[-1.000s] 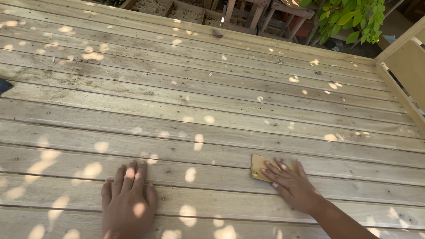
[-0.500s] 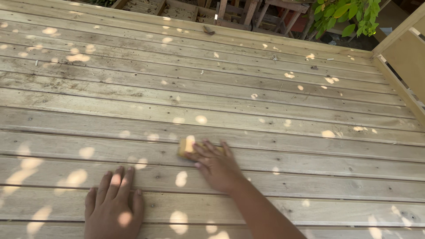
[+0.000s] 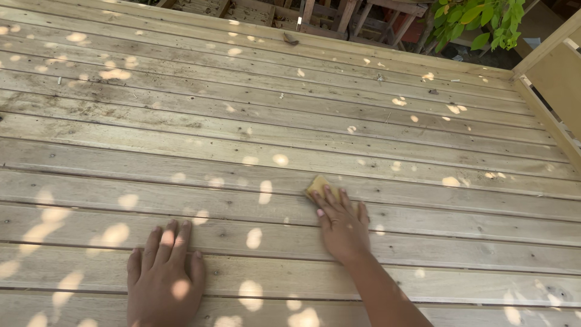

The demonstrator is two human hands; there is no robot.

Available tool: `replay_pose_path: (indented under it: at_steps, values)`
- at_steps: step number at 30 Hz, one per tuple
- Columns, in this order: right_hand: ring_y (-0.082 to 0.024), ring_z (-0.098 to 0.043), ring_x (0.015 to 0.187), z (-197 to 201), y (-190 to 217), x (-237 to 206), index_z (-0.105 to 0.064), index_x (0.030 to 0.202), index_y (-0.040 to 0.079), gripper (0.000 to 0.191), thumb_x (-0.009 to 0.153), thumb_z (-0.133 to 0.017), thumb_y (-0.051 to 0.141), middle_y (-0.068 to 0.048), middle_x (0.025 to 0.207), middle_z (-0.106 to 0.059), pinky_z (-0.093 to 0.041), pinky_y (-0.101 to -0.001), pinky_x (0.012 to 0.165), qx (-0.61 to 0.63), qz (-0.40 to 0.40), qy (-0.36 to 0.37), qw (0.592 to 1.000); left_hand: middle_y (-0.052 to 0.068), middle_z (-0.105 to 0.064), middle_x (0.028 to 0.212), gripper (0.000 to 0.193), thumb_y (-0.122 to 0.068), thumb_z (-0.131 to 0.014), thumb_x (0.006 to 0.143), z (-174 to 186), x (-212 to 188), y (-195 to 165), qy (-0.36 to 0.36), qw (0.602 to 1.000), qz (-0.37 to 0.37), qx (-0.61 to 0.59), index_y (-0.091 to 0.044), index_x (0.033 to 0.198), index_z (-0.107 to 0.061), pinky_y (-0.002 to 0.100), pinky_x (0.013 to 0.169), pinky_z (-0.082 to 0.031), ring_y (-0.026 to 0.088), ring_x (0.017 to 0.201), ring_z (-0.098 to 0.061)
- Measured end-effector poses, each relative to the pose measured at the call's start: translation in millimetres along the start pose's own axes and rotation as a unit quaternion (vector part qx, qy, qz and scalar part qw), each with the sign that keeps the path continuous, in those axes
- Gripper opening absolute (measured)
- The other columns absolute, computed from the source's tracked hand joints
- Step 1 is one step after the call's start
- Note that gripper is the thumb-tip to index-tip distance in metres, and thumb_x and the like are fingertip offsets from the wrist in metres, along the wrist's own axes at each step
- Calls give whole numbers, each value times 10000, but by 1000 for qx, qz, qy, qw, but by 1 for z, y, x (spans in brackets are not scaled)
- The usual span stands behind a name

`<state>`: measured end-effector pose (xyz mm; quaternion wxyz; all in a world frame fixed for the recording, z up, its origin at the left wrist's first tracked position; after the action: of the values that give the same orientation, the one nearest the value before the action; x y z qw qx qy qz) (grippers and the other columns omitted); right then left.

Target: The person sands a large wooden slatted surface using a sanding block. They move the sanding block back and forth across the planks, covering multiple areas of the surface.

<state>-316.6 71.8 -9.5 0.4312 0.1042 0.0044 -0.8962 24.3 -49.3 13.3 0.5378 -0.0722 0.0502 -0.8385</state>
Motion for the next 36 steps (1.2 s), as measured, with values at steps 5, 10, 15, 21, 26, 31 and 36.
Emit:
replay_pose_path:
  at_steps: [5, 10, 15, 21, 26, 31, 36]
  values:
    - [-117, -124, 1573, 25, -43, -9, -299, 1571, 454, 527, 1045, -264, 466, 161, 1671, -236, -14, -481, 1277, 17, -13, -43, 999, 14, -346, 1587, 689, -445, -382, 920, 0, -1, 2, -21, 1000, -9, -6, -290, 1590, -341, 504, 1223, -129, 222, 1498, -240]
    - [-134, -125, 1589, 46, -134, -14, -282, 1588, 455, 534, 1056, -240, 471, 166, 1685, -225, -23, -542, 1283, 48, -210, -72, 974, -5, -342, 1603, 678, -454, -382, 929, 0, -1, -2, -21, 1000, 12, 1, -305, 1589, -345, 501, 1242, -134, 205, 1512, -240]
    - [-153, -90, 1564, 37, 14, -21, -237, 1590, 420, 546, 1044, -222, 429, 166, 1690, -149, -30, -504, 1256, -30, -29, -39, 998, 26, -358, 1632, 672, -421, -404, 917, -1, -1, -2, -32, 999, -5, -34, -253, 1567, -383, 518, 1202, -124, 247, 1494, -236]
    - [-158, -96, 1566, -4, 166, -68, -358, 1535, 386, 512, 1041, -231, 429, 157, 1659, -257, 40, -522, 1251, 38, 213, 46, 975, 22, -408, 1600, 590, -404, -388, 961, -1, -2, 4, -60, 995, -19, -76, -234, 1526, -410, 513, 1236, -162, 243, 1528, -260]
    - [-109, -155, 1560, 11, 10, -61, -356, 1588, 474, 555, 1042, -270, 430, 216, 1648, -281, -36, -491, 1277, 13, 51, 8, 999, 63, -403, 1574, 600, -382, -362, 958, 1, -2, 3, -43, 996, -40, -70, -188, 1524, -401, 526, 1215, -140, 270, 1517, -238]
    - [-158, -144, 1575, 35, -133, -77, -283, 1586, 423, 556, 1031, -268, 469, 158, 1653, -279, -50, -536, 1264, 37, -191, -90, 977, 53, -391, 1578, 652, -378, -352, 940, 4, -2, -3, -34, 998, -27, -48, -206, 1569, -389, 520, 1210, -147, 265, 1509, -232]
    - [-166, -84, 1555, 13, 12, -63, -224, 1570, 442, 545, 1025, -230, 451, 171, 1673, -174, 2, -545, 1241, -13, -61, -55, 997, 60, -413, 1566, 602, -376, -359, 946, 5, -3, -4, -43, 997, -33, -46, -185, 1515, -408, 528, 1209, -154, 277, 1510, -251]
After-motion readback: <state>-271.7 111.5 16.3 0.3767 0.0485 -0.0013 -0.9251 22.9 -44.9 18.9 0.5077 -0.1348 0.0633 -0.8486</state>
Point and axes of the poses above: each hand's wrist, its own x-axis towards the middle knuckle, its own z-axis out of the back of the hand, y = z × x, the point moved 5 cm from there along x, towards the middle knuckle
